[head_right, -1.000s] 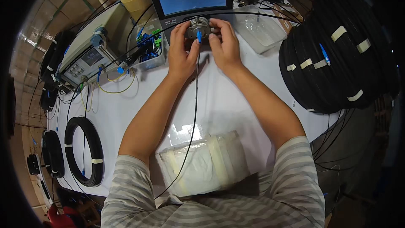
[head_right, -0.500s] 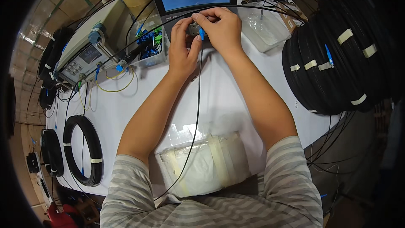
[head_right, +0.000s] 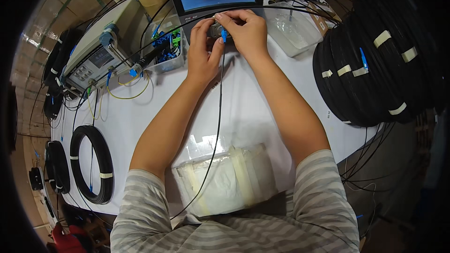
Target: Inspecting the connector ends of optical fiber cables using a digital microscope and verifying their quality on a monitor.
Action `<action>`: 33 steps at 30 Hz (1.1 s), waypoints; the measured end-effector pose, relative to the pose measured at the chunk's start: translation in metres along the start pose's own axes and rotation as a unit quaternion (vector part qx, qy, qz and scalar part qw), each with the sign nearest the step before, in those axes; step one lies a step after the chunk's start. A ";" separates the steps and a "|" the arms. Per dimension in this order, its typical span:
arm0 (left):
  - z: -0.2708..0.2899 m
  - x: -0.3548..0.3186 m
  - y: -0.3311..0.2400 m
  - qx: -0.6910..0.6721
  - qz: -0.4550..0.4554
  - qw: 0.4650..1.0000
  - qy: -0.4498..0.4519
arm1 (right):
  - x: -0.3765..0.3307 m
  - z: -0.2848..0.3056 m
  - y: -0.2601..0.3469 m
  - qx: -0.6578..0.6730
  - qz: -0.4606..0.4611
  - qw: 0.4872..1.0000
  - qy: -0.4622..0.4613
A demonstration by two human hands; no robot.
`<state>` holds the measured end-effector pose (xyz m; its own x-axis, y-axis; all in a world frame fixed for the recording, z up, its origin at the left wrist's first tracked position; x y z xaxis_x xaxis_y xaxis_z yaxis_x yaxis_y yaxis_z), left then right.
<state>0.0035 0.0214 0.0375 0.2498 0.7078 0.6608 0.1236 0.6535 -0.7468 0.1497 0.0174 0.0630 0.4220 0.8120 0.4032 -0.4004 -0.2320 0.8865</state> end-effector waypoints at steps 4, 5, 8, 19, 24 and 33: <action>-0.001 -0.002 0.005 0.004 0.003 1.000 -0.010 | -0.010 0.000 -0.020 -0.018 0.064 0.996 -0.065; -0.003 -0.002 0.007 0.001 0.003 1.000 -0.007 | -0.012 0.003 -0.029 -0.020 0.097 0.992 -0.081; 0.002 0.002 0.012 0.023 -0.038 0.998 -0.046 | -0.019 -0.002 -0.034 0.008 0.104 0.993 -0.054; 0.003 0.004 0.012 -0.034 0.008 0.996 -0.083 | -0.020 -0.001 -0.031 0.105 -0.025 0.991 0.080; 0.004 0.004 0.014 -0.030 0.007 0.996 -0.086 | -0.018 0.005 -0.026 0.081 0.010 0.992 0.093; 0.003 0.003 0.019 -0.048 0.002 0.994 -0.099 | -0.011 0.010 -0.024 0.047 0.003 0.990 0.135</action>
Point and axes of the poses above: each hand's wrist, its own x-axis towards the middle knuckle, its own z-axis out of the back of the hand, y = z × x, the point moved 3 cm from there along x, towards the middle knuckle, and after that the axes turned 15 degrees about -x, right-handed, at the moved point
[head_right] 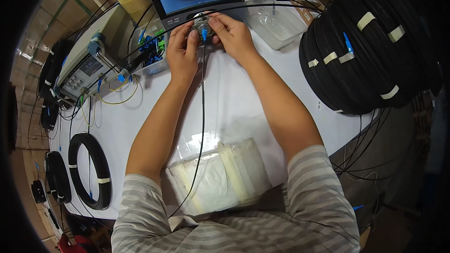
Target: Inspecting the connector ends of optical fiber cables using a digital microscope and verifying their quality on a monitor.
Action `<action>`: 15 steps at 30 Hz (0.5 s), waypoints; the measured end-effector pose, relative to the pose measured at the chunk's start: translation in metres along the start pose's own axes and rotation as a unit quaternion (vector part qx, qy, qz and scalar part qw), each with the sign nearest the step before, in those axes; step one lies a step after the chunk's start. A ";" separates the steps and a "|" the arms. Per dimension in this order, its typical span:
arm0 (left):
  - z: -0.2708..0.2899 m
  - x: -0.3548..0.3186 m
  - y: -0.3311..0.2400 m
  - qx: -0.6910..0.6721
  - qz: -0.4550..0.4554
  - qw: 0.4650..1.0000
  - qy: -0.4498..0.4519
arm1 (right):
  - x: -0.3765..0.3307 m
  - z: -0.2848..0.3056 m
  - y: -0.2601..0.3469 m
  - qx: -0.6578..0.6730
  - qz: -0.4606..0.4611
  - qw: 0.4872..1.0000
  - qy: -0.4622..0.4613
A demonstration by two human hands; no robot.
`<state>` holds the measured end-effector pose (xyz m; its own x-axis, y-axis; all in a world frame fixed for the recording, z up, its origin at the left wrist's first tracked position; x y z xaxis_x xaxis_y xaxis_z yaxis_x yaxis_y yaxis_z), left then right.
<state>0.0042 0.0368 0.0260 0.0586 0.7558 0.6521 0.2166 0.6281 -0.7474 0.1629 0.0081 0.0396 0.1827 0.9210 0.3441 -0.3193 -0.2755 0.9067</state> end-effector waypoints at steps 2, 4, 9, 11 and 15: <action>-0.001 0.001 0.001 -0.002 -0.005 1.000 -0.003 | 0.002 0.001 -0.001 0.006 0.002 1.000 0.003; -0.001 0.001 0.001 0.009 -0.013 1.000 -0.005 | 0.003 0.001 -0.001 0.013 0.004 1.000 0.007; 0.000 0.001 -0.001 0.002 0.011 1.000 -0.007 | 0.003 -0.002 0.000 0.003 0.005 1.000 -0.011; 0.000 0.000 0.000 -0.001 0.015 1.000 -0.007 | 0.002 -0.006 -0.003 0.011 0.003 1.000 -0.023; -0.002 -0.001 -0.004 0.002 0.012 1.000 -0.001 | -0.002 -0.007 -0.003 0.022 -0.008 0.999 -0.033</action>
Point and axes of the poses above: each hand's wrist, its own x-axis towards the middle knuckle, its own z-axis out of the back of the hand, y = z × x, the point moved 3 cm from there along x, towards the middle knuckle, and after that the axes turned 15 degrees about -x, right-handed, at the moved point
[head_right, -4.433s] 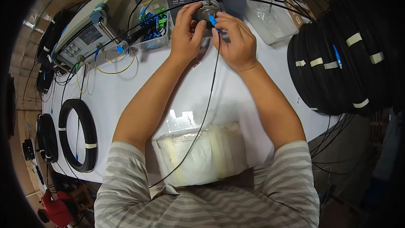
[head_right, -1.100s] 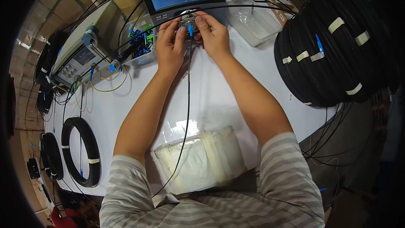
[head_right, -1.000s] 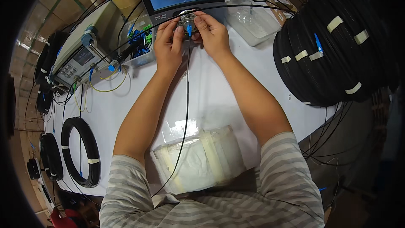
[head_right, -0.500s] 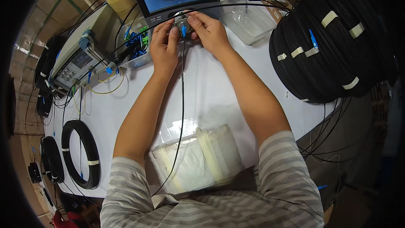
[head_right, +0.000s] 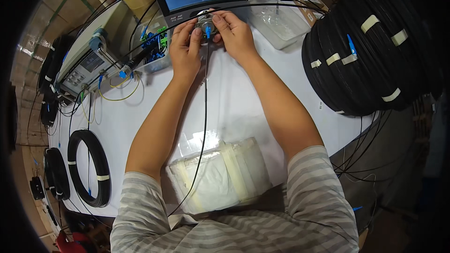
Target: Inspecting the connector ends of optical fiber cables using a digital microscope and verifying their quality on a monitor.
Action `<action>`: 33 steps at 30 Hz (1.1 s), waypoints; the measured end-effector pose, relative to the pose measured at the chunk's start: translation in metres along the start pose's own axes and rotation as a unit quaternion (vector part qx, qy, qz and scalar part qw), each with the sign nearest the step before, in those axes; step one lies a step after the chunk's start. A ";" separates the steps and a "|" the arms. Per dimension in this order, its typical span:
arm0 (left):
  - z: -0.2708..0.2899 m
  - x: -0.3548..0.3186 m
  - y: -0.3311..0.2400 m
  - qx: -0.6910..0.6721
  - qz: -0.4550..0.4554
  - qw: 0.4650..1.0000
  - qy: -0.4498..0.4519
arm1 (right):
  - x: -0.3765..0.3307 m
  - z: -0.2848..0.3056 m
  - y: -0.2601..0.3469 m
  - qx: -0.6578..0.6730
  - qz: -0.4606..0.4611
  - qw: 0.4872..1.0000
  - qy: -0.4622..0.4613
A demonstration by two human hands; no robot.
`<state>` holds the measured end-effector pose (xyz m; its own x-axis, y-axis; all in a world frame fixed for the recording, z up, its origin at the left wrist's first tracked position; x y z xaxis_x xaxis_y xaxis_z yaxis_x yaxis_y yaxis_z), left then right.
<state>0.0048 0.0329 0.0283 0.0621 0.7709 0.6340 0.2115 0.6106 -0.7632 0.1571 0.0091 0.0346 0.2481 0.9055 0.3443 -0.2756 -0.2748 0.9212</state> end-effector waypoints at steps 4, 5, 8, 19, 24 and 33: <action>0.000 0.002 -0.001 0.007 -0.013 1.000 0.015 | 0.000 -0.004 -0.003 0.014 0.003 1.000 -0.005; 0.000 0.001 -0.002 0.015 -0.035 0.999 0.019 | -0.001 -0.005 -0.003 0.013 0.003 1.000 -0.003; -0.001 -0.002 -0.001 0.009 -0.011 1.000 0.023 | -0.005 -0.003 -0.006 -0.015 0.030 0.999 -0.024; 0.001 0.003 -0.014 0.104 -0.068 0.992 0.029 | -0.027 0.000 0.026 -0.331 0.365 0.854 -0.168; -0.001 0.002 0.009 0.247 -0.090 0.965 0.021 | -0.029 -0.009 0.035 -0.282 0.335 0.893 -0.108; 0.006 -0.003 -0.014 0.033 -0.050 0.998 0.025 | -0.128 -0.026 0.070 -0.068 0.153 0.974 0.153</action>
Point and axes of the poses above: each hand's wrist, its own x-axis towards the middle knuckle, its own z-axis out of the back of the hand, y = z × x, the point moved 3 cm from there along x, towards the middle knuckle, and after that the axes turned 15 degrees about -x, right-handed, at the moved point
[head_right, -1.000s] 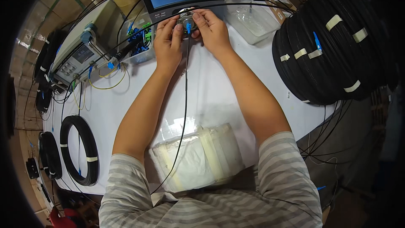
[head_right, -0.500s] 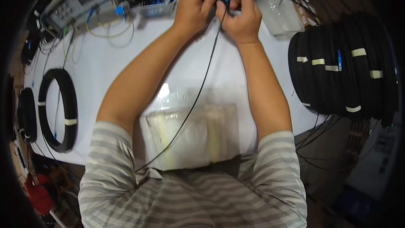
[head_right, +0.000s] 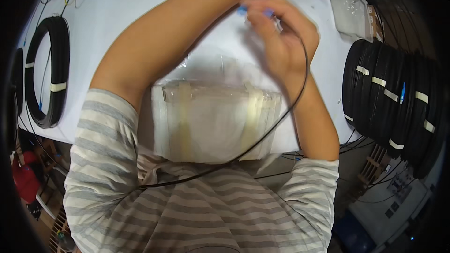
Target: Inspecting the connector ends of optical fiber cables using a digital microscope and verifying their quality on a monitor.
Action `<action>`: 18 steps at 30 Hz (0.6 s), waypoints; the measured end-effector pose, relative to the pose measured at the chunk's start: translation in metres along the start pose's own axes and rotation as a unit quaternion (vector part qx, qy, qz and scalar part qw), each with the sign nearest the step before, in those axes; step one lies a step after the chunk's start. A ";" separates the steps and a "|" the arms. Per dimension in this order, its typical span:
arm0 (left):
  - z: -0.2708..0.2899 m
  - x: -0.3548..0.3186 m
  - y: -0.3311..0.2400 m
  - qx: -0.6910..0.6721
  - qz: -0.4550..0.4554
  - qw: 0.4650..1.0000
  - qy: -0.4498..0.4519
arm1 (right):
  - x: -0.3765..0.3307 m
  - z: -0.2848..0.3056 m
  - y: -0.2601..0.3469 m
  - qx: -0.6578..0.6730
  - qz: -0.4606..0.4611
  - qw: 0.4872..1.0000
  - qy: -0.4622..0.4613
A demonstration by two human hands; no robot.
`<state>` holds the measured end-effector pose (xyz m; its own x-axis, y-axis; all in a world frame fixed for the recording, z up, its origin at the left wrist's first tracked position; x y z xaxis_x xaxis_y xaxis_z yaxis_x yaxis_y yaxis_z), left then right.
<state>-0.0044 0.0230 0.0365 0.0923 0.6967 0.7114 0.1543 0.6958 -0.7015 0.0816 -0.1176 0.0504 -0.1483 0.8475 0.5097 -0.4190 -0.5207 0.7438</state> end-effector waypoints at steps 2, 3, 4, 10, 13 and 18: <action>0.001 0.001 -0.007 0.014 0.031 0.999 0.011 | -0.025 0.000 0.027 0.001 0.028 0.986 0.167; 0.003 0.000 -0.006 0.017 0.031 0.999 0.012 | -0.032 -0.002 0.042 0.001 0.070 0.974 0.217; 0.005 -0.001 -0.006 0.021 0.035 0.999 0.009 | -0.038 -0.006 0.053 0.002 0.110 0.958 0.265; 0.003 -0.001 -0.017 0.015 0.103 0.994 0.035 | -0.049 -0.010 0.066 -0.002 0.155 0.944 0.290; 0.006 -0.002 -0.019 0.011 0.108 0.994 0.032 | -0.058 -0.017 0.064 -0.038 0.176 0.936 0.304; 0.006 -0.002 -0.018 0.026 0.101 0.994 0.035 | -0.063 -0.019 0.067 -0.071 0.192 0.935 0.289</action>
<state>-0.0135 0.0099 0.0476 0.1841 0.8110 0.5554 0.0753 0.5518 -0.8306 0.0461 -0.2039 0.0601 -0.7550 0.5359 0.3779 -0.3435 -0.8141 0.4682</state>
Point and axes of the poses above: each hand's wrist, its own x-axis towards the middle knuckle, its own z-axis out of the back of the hand, y = z × x, the point moved 3 cm from there along x, towards the middle knuckle, and after that the axes turned 15 degrees about -x, right-handed, at the moved point
